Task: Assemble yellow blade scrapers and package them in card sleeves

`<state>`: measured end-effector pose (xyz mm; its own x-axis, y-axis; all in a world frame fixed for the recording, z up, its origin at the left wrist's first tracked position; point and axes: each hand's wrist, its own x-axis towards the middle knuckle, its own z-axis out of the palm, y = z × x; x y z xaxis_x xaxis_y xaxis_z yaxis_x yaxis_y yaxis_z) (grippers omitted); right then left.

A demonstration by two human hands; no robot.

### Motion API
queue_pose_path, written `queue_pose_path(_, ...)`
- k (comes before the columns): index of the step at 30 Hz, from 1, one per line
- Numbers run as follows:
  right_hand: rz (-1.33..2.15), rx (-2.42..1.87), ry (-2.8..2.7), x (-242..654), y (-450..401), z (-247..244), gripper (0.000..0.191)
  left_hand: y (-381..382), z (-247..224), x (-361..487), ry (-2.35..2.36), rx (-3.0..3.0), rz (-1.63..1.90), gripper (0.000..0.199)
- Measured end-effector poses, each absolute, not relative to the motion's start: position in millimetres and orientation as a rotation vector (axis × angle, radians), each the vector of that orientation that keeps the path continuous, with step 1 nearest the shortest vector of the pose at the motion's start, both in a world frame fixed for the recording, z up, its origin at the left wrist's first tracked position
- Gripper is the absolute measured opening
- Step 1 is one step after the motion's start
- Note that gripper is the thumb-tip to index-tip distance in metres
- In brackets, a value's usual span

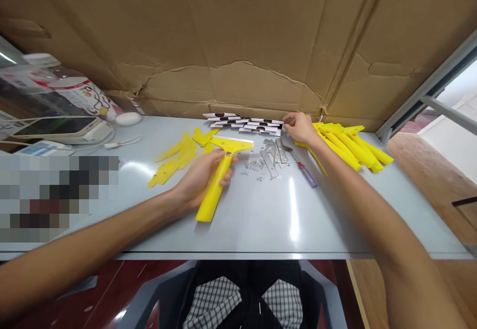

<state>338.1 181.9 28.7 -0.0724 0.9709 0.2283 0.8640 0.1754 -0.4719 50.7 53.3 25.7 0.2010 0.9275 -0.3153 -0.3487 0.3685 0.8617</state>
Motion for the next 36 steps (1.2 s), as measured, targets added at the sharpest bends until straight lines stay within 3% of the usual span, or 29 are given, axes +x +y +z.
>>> queue_pose_path(7,0.352,-1.693,-1.927,336,197,22,0.038,52,24,51,0.979,0.78,1.021,0.012)
queue_pose_path(14,0.331,-1.652,-1.972,332,202,22,0.028,49,26,52,0.992,0.89,1.02,0.041)
queue_pose_path(18,0.288,-1.631,-1.993,329,198,24,0.022,48,25,51,1.006,0.91,1.013,0.028)
queue_pose_path(26,0.111,-1.579,-1.727,336,173,45,0.03,53,26,46,1.04,0.883,1.045,0.018)
queue_pose_path(36,0.895,-1.286,-1.397,329,92,43,0.036,61,28,48,0.925,0.655,1.012,0.022)
